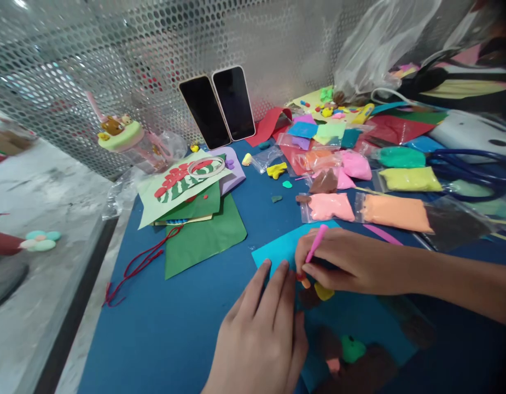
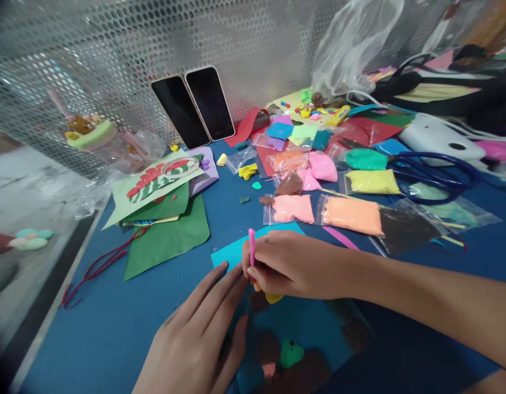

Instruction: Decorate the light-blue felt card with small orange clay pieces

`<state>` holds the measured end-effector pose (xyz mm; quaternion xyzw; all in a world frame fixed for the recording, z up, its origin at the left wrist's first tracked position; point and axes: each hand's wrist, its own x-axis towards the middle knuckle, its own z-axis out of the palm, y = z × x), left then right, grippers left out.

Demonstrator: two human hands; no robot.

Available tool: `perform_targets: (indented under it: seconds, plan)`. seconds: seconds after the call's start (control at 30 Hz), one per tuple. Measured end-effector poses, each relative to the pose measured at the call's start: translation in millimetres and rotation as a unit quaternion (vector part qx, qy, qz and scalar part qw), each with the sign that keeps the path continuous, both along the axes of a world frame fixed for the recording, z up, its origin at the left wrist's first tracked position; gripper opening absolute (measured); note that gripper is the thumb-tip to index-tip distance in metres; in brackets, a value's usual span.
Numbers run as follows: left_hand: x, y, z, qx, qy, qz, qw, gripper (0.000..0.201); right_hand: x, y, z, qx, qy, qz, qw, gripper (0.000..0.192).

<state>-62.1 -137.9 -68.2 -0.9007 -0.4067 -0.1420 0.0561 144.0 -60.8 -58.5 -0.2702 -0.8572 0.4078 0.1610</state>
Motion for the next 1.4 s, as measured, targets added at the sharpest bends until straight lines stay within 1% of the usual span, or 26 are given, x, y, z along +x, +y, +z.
perform_targets:
  seconds: [0.07,0.23,0.3,0.43,0.53,0.63,0.73,0.8,0.93,1.03,1.17,1.23,1.3,1.4]
  plan:
    - [-0.2,0.1,-0.9,0.002,-0.001,0.001,1.0,0.037,1.3,0.3,-0.5,-0.002,0.019,-0.014,1.0,0.018]
    - [-0.8,1.3,-1.2,0.015,0.004,0.004,1.0,0.037,7.4,2.4,-2.7,0.034,0.078,-0.092,0.992,0.024]
    - [-1.3,1.7,-0.4,0.022,0.016,0.002,1.0,0.038,9.8,2.8,-2.5,0.037,0.091,-0.107,0.989,0.024]
    - [-3.1,2.9,1.0,0.038,0.029,-0.006,0.999,0.037,12.9,1.0,-0.2,0.05,0.082,-0.111,0.989,0.025]
    - [-4.4,3.5,1.9,0.045,0.029,-0.008,0.999,0.038,13.4,-1.6,1.9,0.056,0.044,-0.085,0.994,0.026]
    - [-5.5,3.3,2.5,0.034,0.035,-0.004,0.999,0.043,12.3,-3.3,2.7,0.055,0.022,-0.062,0.996,0.028]
    - [-5.9,3.4,2.5,0.02,0.063,0.002,0.998,0.048,10.8,-3.6,2.4,0.055,-0.005,-0.077,0.995,0.027]
    - [-5.7,3.9,2.3,0.022,0.078,0.005,0.997,0.048,9.9,-3.7,1.8,0.048,-0.024,-0.089,0.995,0.027]
    - [-4.9,5.7,2.0,0.064,0.093,-0.002,0.994,0.046,8.0,-5.1,0.4,0.031,-0.026,-0.096,0.995,0.026]
    - [-4.7,8.3,1.0,0.101,0.093,-0.007,0.991,0.047,7.1,-6.8,-0.9,0.038,-0.02,-0.098,0.994,0.024]
    - [-5.2,12.1,-1.8,0.119,0.082,-0.019,0.989,0.053,7.5,-7.9,-2.9,0.026,-0.023,-0.11,0.993,0.022]
    - [-5.8,11.4,-2.1,0.113,0.076,-0.023,0.99,0.054,7.7,-8.0,-3.9,0.013,-0.021,-0.115,0.993,0.023]
    - [-6.6,9.1,-0.3,0.092,0.064,-0.027,0.993,0.055,7.4,-7.9,-4.7,0.017,-0.015,-0.123,0.992,0.025]
    - [-8.3,11.4,6.7,0.021,0.03,-0.023,0.999,0.045,6.3,-7.4,-5.0,0.03,-0.01,-0.133,0.991,0.032]
